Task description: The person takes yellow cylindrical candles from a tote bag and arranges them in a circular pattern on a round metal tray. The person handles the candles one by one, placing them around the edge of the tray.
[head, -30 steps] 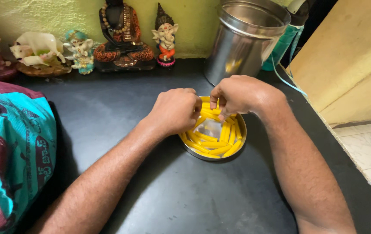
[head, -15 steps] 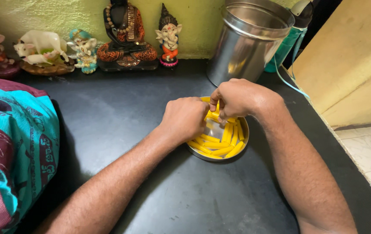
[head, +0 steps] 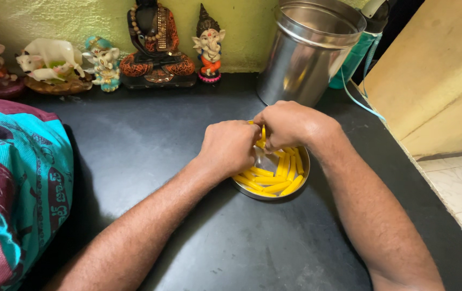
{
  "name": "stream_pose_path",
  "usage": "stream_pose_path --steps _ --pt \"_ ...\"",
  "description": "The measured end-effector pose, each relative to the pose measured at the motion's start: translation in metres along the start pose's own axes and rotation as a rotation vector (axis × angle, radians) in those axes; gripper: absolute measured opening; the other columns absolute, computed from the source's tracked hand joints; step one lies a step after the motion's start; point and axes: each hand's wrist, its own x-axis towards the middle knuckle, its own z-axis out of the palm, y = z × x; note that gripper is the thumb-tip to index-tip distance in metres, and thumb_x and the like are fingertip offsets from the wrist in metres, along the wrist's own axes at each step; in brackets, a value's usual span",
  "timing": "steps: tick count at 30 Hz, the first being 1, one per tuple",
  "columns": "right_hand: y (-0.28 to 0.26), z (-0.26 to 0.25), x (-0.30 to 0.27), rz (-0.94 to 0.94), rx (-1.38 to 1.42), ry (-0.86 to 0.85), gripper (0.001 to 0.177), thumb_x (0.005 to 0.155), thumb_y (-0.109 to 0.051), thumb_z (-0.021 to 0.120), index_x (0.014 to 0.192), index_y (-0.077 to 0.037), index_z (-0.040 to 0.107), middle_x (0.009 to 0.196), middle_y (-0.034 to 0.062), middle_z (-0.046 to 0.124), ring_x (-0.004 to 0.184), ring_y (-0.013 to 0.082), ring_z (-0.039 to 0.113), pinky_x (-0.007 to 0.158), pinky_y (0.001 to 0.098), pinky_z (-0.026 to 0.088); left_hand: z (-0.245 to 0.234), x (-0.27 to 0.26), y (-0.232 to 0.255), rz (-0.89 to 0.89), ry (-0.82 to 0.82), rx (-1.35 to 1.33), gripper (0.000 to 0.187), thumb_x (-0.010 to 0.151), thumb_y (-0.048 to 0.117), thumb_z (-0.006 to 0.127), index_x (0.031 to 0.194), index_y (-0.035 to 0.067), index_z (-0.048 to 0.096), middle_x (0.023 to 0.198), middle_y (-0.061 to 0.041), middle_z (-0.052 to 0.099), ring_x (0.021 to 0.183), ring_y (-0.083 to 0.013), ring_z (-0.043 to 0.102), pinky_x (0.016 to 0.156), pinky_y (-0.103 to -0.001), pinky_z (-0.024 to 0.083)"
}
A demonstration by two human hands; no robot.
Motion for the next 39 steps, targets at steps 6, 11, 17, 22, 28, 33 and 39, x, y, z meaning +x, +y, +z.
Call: stream_pose_path --steps 6,11,17,22,28,33,39 --pt "-0.003 0.005 0.007 0.008 0.071 -0.009 0.043 0.065 -0.015 0.087 0.107 -0.012 0.074 0.096 0.0082 0.079 0.095 0.0279 0.075 0.083 0.0392 0.059 -0.009 0.003 0.001 -0.063 -0.051 0.004 0.029 0.070 0.023 0.078 0.098 0.017 0.077 0.092 -0.010 0.075 0.088 -0.0329 0.072 0.074 -0.049 0.056" --pt "-0.006 0.004 0.005 0.069 0.032 -0.010 0.038 0.066 -0.015 0.088 0.101 -0.012 0.075 0.093 0.0086 0.078 0.094 0.0285 0.074 0.083 0.0405 0.058 -0.009 0.002 0.000 -0.055 -0.063 0.016 0.024 0.071 0.026 0.078 0.093 0.017 0.077 0.090 -0.011 0.075 0.087 -0.0335 0.072 0.073 -0.049 0.056" --pt "-0.005 0.001 0.003 0.046 0.005 0.026 0.032 0.068 -0.018 0.087 0.097 -0.010 0.074 0.091 0.0105 0.077 0.092 0.0301 0.074 0.081 0.0412 0.057 -0.001 0.002 -0.001 -0.060 -0.063 0.026 0.020 0.073 0.024 0.076 0.090 0.016 0.076 0.088 -0.011 0.075 0.087 -0.0348 0.072 0.073 -0.050 0.056" --pt "0.006 -0.016 -0.011 0.024 0.015 0.114 0.027 0.074 -0.024 0.085 0.086 -0.006 0.068 0.080 0.0125 0.075 0.081 0.0318 0.073 0.074 0.0439 0.055 -0.007 0.004 0.000 -0.013 0.114 -0.016 0.013 0.076 0.020 0.073 0.087 0.013 0.074 0.086 -0.009 0.073 0.085 -0.0345 0.071 0.069 -0.051 0.054" --pt "0.015 -0.034 -0.029 -0.221 0.055 0.513 0.019 0.075 -0.016 0.077 0.088 -0.008 0.068 0.081 0.0155 0.072 0.074 0.0358 0.067 0.066 0.0412 0.053 -0.061 -0.006 0.038 0.353 0.657 -0.033 0.010 0.085 0.013 0.069 0.094 0.011 0.066 0.087 -0.007 0.066 0.081 -0.0301 0.067 0.066 -0.047 0.051" --pt "-0.023 -0.041 -0.053 -0.421 0.361 0.635 0.017 0.075 -0.012 0.069 0.091 -0.013 0.073 0.083 0.0057 0.076 0.073 0.0249 0.073 0.067 0.0322 0.054 -0.123 -0.055 0.093 0.442 0.749 0.013 0.017 0.074 0.015 0.072 0.084 0.011 0.059 0.089 -0.007 0.062 0.083 -0.0298 0.064 0.066 -0.044 0.043" --pt "-0.108 -0.025 -0.070 -0.585 0.189 0.809 0.026 0.068 -0.014 0.078 0.093 -0.010 0.073 0.085 0.0085 0.073 0.078 0.0302 0.070 0.065 0.0352 0.055 -0.181 -0.152 0.073 0.329 0.668 0.179 0.018 0.080 0.018 0.073 0.083 0.009 0.058 0.088 -0.008 0.060 0.081 -0.0288 0.061 0.065 -0.043 0.040"
